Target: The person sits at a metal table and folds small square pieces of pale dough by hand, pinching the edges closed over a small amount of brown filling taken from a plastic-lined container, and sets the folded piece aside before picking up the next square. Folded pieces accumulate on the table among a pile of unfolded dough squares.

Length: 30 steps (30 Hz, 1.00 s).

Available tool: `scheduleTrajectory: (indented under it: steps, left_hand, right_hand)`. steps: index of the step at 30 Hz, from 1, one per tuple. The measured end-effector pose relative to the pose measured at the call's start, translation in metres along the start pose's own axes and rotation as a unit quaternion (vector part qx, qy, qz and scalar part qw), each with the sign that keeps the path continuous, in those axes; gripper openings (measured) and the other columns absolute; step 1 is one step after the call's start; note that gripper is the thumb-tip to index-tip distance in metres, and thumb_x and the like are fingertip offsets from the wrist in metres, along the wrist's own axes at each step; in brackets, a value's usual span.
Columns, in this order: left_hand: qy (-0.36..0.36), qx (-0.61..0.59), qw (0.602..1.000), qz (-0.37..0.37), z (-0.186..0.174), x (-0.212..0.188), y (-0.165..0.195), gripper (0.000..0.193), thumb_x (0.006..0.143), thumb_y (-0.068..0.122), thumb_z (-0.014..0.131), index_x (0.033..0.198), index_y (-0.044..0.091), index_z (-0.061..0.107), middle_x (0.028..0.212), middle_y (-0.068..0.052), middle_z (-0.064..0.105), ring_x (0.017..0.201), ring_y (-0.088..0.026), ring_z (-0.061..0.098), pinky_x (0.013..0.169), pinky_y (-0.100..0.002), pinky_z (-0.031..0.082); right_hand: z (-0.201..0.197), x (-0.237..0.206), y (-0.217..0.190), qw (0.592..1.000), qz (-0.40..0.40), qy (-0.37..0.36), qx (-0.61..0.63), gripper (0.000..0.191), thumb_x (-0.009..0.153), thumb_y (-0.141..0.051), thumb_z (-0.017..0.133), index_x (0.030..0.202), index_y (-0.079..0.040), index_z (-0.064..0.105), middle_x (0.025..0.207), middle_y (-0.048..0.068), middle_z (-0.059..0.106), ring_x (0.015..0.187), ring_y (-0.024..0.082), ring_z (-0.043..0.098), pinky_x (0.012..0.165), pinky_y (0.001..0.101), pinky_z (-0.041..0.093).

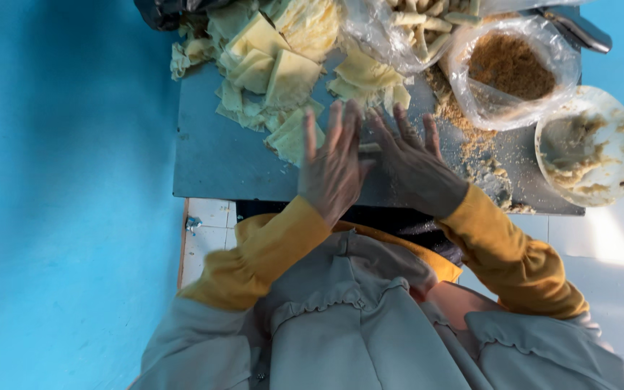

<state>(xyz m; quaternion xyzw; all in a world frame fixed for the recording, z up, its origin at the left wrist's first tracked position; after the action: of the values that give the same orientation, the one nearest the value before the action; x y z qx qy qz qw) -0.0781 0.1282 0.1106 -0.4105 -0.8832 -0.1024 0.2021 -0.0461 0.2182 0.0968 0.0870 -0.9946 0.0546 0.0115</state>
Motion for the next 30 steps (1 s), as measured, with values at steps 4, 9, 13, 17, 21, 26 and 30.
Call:
scheduleTrajectory:
  steps: [4,9,13,17,21,26,30]
  left_hand:
    - [0.032,-0.053,0.997,-0.034,-0.023,-0.041,-0.034,0.037,0.101,0.032,0.064,0.127,0.006,0.067,0.127,-0.008,0.058,0.127,-0.024,0.049,0.114,-0.052,0.028]
    - [0.062,-0.031,0.998,-0.005,-0.02,-0.056,-0.052,0.007,0.099,0.017,0.067,0.102,0.012,0.062,0.106,-0.003,0.058,0.115,-0.021,0.052,0.109,-0.048,0.034]
    - [0.025,-0.075,0.997,-0.003,-0.001,-0.042,-0.043,0.011,0.1,0.02,0.067,0.1,0.011,0.061,0.1,-0.006,0.057,0.108,-0.024,0.052,0.103,-0.046,0.036]
    - [-0.004,-0.187,0.982,0.017,-0.002,-0.039,0.005,0.013,0.091,0.017,0.066,0.103,0.015,0.062,0.102,-0.004,0.058,0.111,-0.023,0.054,0.103,-0.045,0.038]
    - [0.034,-0.26,0.964,0.043,-0.019,-0.052,0.023,0.034,0.098,0.032,0.068,0.122,0.008,0.062,0.115,-0.007,0.059,0.116,-0.026,0.051,0.104,-0.049,0.037]
    - [0.059,-0.204,0.973,0.09,-0.023,-0.072,0.004,0.033,0.101,0.034,0.069,0.121,0.008,0.065,0.142,-0.009,0.058,0.14,-0.026,0.046,0.118,-0.053,0.031]
    - [0.056,-0.213,0.966,0.134,-0.015,-0.077,0.01,0.028,0.1,0.025,0.071,0.122,0.008,0.069,0.144,-0.006,0.059,0.142,-0.024,0.048,0.121,-0.05,0.036]
  right_hand:
    - [0.003,0.002,0.012,0.994,0.03,0.005,0.102,0.085,0.098,-0.017,0.07,0.165,-0.014,0.019,0.143,-0.002,0.058,0.128,0.03,0.056,0.11,0.0545,0.035]
    - [-0.016,0.022,0.016,0.982,-0.084,0.131,0.106,0.08,0.104,-0.007,0.068,0.167,-0.006,0.02,0.111,0.005,0.068,0.095,0.023,0.062,0.081,0.0403,0.053]
    - [-0.077,0.042,0.045,0.963,-0.123,0.23,0.07,0.06,0.107,0.009,0.063,0.158,0.003,0.031,0.104,0.017,0.066,0.082,0.021,0.064,0.062,0.03,0.058]
    - [-0.156,0.032,0.062,0.941,-0.056,0.328,-0.068,0.028,0.102,0.014,0.056,0.129,0.007,0.053,0.107,0.021,0.066,0.088,0.032,0.067,0.073,0.0351,0.058]
    - [-0.147,-0.032,0.044,0.953,-0.01,0.3,0.042,0.039,0.102,0.017,0.046,0.138,0.004,0.048,0.127,0.019,0.066,0.109,0.034,0.066,0.093,0.0425,0.057]
    - [-0.097,-0.116,0.058,0.956,0.148,0.253,0.013,0.057,0.095,0.019,0.054,0.141,-0.011,0.069,0.123,0.013,0.062,0.116,0.029,0.053,0.106,0.0414,0.045]
    - [-0.059,-0.171,0.075,0.946,0.246,0.211,-0.005,0.067,0.086,0.02,0.052,0.135,-0.02,0.075,0.115,0.008,0.058,0.11,0.027,0.046,0.104,0.0402,0.038]
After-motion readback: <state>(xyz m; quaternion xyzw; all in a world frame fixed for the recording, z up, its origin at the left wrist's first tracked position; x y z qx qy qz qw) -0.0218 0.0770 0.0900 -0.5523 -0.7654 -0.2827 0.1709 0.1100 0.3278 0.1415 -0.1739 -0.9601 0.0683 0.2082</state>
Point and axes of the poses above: each hand's wrist, its own x-axis towards the middle knuckle, its own z-axis out of the palm, y = z × x, the point moved 10 cm from there along x, towards the middle knuckle
